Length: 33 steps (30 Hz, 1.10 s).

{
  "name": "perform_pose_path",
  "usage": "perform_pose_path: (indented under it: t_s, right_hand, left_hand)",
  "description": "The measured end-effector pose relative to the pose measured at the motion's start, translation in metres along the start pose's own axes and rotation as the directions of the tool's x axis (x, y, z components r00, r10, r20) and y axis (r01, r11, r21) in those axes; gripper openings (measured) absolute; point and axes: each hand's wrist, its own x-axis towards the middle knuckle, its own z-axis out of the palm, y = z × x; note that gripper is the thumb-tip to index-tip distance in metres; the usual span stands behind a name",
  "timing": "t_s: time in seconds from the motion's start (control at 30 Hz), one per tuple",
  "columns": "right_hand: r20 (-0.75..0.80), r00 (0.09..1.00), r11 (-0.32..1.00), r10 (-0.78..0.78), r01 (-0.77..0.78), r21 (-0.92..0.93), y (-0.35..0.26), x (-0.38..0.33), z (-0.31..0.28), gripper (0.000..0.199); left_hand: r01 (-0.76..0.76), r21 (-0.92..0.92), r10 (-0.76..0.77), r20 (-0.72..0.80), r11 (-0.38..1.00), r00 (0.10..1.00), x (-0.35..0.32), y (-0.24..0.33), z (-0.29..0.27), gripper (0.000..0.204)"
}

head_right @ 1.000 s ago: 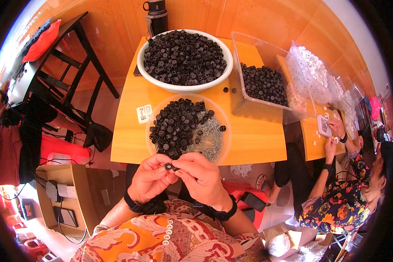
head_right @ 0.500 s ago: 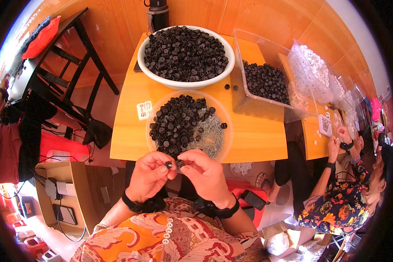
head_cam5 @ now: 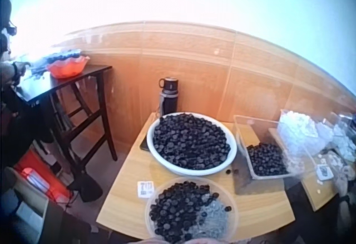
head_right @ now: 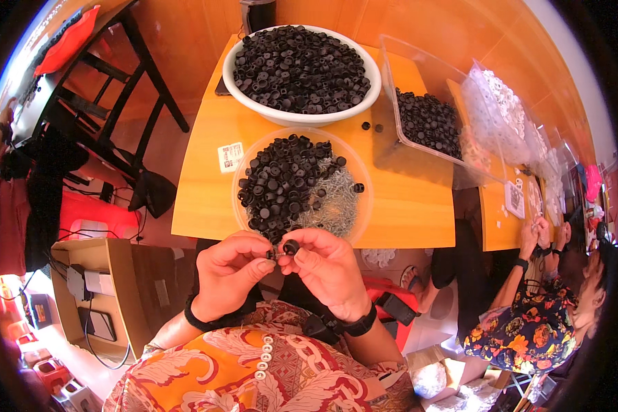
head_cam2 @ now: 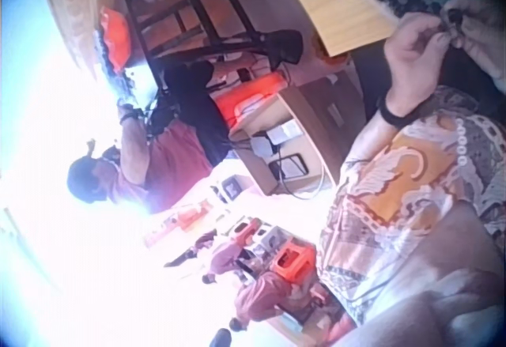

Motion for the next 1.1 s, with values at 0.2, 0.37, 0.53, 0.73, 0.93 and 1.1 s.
perform_pose_path:
  t_s: [0.2,0.37,0.53,0.73,0.93,1.1]
  right_hand:
    - [-0.018,1.000,0.999,0.012,-0.012,-0.035,0.001,-0.001,0.001,0.025]
    - [-0.036,0.999,0.997,0.011,-0.013,-0.072,0.003,-0.001,0.005,0.024]
    - [-0.036,0.999,0.995,0.005,-0.009,-0.100,0.004,-0.001,0.005,0.024]
    - [-0.052,0.998,0.986,-0.021,0.012,-0.165,0.006,-0.002,0.007,0.023]
    - [-0.038,0.991,0.924,-0.129,0.106,-0.368,0.006,-0.002,0.011,0.020]
    - [-0.032,0.989,0.880,-0.146,0.115,-0.461,0.006,-0.003,0.012,0.018]
  left_hand:
    - [-0.035,0.192,0.036,-0.004,0.981,0.999,0.000,0.002,-0.001,0.018]
    - [-0.056,0.264,0.052,0.022,0.963,0.998,0.001,0.005,0.000,0.019]
    - [-0.094,0.308,0.085,0.043,0.947,0.995,0.004,0.007,0.000,0.018]
    - [-0.091,0.315,0.077,0.055,0.945,0.995,0.003,0.007,-0.001,0.016]
    - [0.089,0.110,-0.090,0.002,0.990,0.996,0.000,0.001,-0.003,0.012]
    - [0.263,-0.067,-0.264,-0.007,0.963,0.965,-0.001,0.002,-0.005,0.010]
